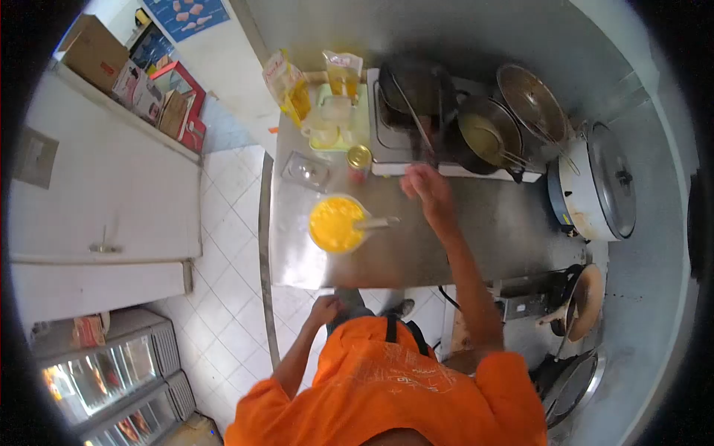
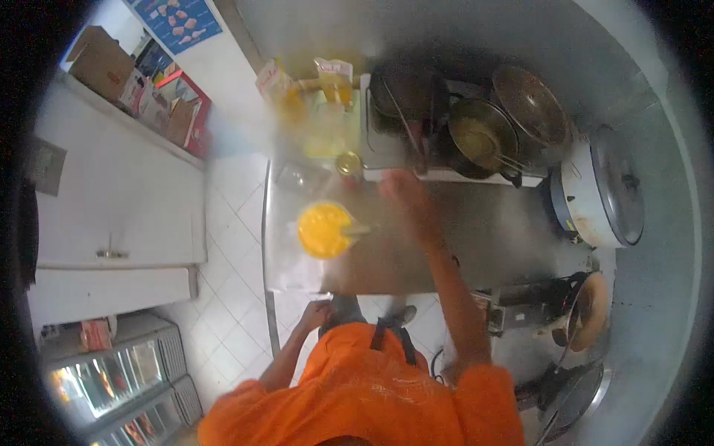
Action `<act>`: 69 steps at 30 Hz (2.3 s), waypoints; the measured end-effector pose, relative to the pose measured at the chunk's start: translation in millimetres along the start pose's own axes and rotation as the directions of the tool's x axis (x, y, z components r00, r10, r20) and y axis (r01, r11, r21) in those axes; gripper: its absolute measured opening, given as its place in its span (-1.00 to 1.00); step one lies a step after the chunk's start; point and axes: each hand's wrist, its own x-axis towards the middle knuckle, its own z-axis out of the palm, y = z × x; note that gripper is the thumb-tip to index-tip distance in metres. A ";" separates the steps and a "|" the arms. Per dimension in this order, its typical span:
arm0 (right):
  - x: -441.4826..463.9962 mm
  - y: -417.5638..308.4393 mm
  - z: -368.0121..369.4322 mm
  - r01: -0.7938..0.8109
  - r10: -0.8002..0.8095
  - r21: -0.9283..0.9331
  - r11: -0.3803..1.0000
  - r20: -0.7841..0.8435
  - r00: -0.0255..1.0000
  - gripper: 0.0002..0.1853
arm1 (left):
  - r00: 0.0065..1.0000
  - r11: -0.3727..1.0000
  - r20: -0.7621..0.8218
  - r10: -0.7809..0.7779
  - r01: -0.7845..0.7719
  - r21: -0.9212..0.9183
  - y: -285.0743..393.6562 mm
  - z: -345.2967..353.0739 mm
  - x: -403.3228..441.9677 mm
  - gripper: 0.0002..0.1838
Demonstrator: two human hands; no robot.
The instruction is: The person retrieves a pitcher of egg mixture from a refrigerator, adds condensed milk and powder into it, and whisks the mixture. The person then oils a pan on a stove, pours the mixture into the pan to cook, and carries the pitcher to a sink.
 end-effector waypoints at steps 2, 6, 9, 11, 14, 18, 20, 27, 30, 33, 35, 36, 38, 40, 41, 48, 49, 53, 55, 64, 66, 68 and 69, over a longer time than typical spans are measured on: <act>94.2 28.0 49.5 0.057 -0.039 -0.182 0.982 0.101 0.994 -0.63 | 0.997 0.993 -0.072 -0.042 0.034 -0.109 -25.4 -37.4 -16.0 -0.80; 270.9 79.5 107.2 0.056 -0.171 -0.561 0.826 -0.155 0.973 -0.41 | 0.971 0.979 -0.193 -0.140 0.106 -0.176 -29.2 -106.6 -37.6 -0.79; 374.0 109.2 105.9 -0.111 0.075 -0.091 0.990 -0.329 0.941 -0.42 | 0.877 0.907 -0.344 -0.335 0.202 -0.370 -57.0 -129.7 -60.4 -0.79; 408.8 135.4 106.2 -0.175 0.184 0.059 0.983 -0.228 0.956 -0.48 | 0.827 0.822 -0.311 -0.469 0.279 -0.496 -56.4 -142.3 -70.8 -0.79; 447.5 192.7 89.9 -0.103 0.074 -0.195 0.975 -0.150 0.986 -0.56 | 0.786 0.789 -0.318 -0.530 0.319 -0.526 -76.6 -148.9 -74.9 -0.79; 450.4 193.8 95.0 -0.126 -0.041 -0.567 0.814 -0.271 0.962 -0.46 | 0.781 0.844 -0.402 -0.477 0.280 -0.458 -89.9 -169.4 -55.2 -0.79; 417.9 132.7 112.5 -0.073 -0.100 -0.525 0.848 -0.293 0.951 -0.41 | 0.791 0.868 -0.399 -0.464 0.315 -0.383 -85.3 -195.1 -37.8 -0.79; 389.9 49.1 97.3 0.040 -0.464 -0.674 0.738 -0.463 0.755 -0.42 | 0.740 0.939 -0.644 -0.197 -0.046 -0.340 8.9 -268.5 14.4 -0.81; 334.8 -33.1 51.5 0.134 -0.422 -0.557 0.820 -0.428 0.799 -0.37 | 0.655 0.900 -0.755 -0.025 -0.315 -0.303 99.2 -281.8 37.3 -0.83; 256.6 -115.0 7.2 0.344 -0.733 -0.692 0.635 -0.400 0.550 -0.55 | 0.638 0.801 -0.731 0.242 -0.557 -0.221 216.1 -261.2 58.2 -0.89; 191.4 -158.8 -28.5 0.218 -0.691 -0.762 0.609 -0.376 0.617 -0.60 | 0.757 0.761 -0.552 0.348 -0.572 -0.305 276.0 -211.0 57.1 -0.91; 158.3 -175.1 -46.4 0.150 -0.665 -0.793 0.590 -0.372 0.647 -0.63 | 0.833 0.732 -0.394 0.389 -0.539 -0.417 300.1 -185.0 54.7 -0.90; 94.3 -196.4 -79.7 0.204 -0.737 -0.816 0.541 -0.343 0.582 -0.70 | 0.850 0.690 -0.200 0.488 -0.516 -0.508 346.1 -125.1 56.0 -0.89; 19.7 -204.8 -111.9 0.083 -0.717 -0.874 0.478 -0.334 0.611 -0.81 | 0.839 0.620 -0.124 0.530 -0.483 -0.618 382.1 -56.3 67.7 -0.63; -20.0 -208.3 -125.8 0.035 -0.710 -0.879 0.476 -0.361 0.605 -0.82 | 0.818 0.612 -0.094 0.567 -0.495 -0.617 400.5 -24.2 75.6 -0.56; -267.4 -212.9 -226.3 -0.455 -0.566 -0.771 0.445 -0.636 0.524 -0.82 | 0.663 0.675 0.439 0.606 -0.137 -0.725 468.4 230.8 38.3 -0.41; -296.0 -209.9 -244.1 -0.494 -0.586 -0.765 0.413 -0.638 0.500 -0.82 | 0.649 0.684 0.470 0.599 -0.109 -0.721 476.8 266.4 29.2 -0.40; -366.1 -200.6 -321.0 -0.580 -0.546 -0.599 0.551 -0.785 0.292 -0.77 | 0.602 0.849 0.711 0.363 0.102 -0.519 508.8 395.7 3.4 -0.35; -390.5 -196.6 -364.4 -0.676 -0.512 -0.544 0.497 -0.813 0.277 -0.74 | 0.498 0.867 0.759 0.419 0.028 -0.497 512.1 440.7 -0.7 -0.34; -455.3 -53.1 -531.5 -0.836 -0.240 -0.440 0.326 -0.894 0.377 -0.60 | 0.538 0.871 0.750 0.385 0.058 -0.488 477.8 531.1 -23.5 -0.26; -455.4 -32.1 -544.8 -0.797 -0.287 -0.519 0.308 -0.850 0.442 -0.59 | 0.576 0.878 0.734 0.360 0.057 -0.476 463.1 550.3 -17.9 -0.20; -456.9 -17.1 -556.6 -0.775 -0.270 -0.553 0.308 -0.831 0.486 -0.58 | 0.490 0.934 0.841 0.230 0.131 -0.332 456.4 556.1 -8.8 -0.17; -457.4 -12.9 -564.7 -0.773 -0.231 -0.550 0.316 -0.835 0.499 -0.58 | 0.439 0.953 0.884 0.162 0.163 -0.255 455.4 557.5 -7.2 -0.15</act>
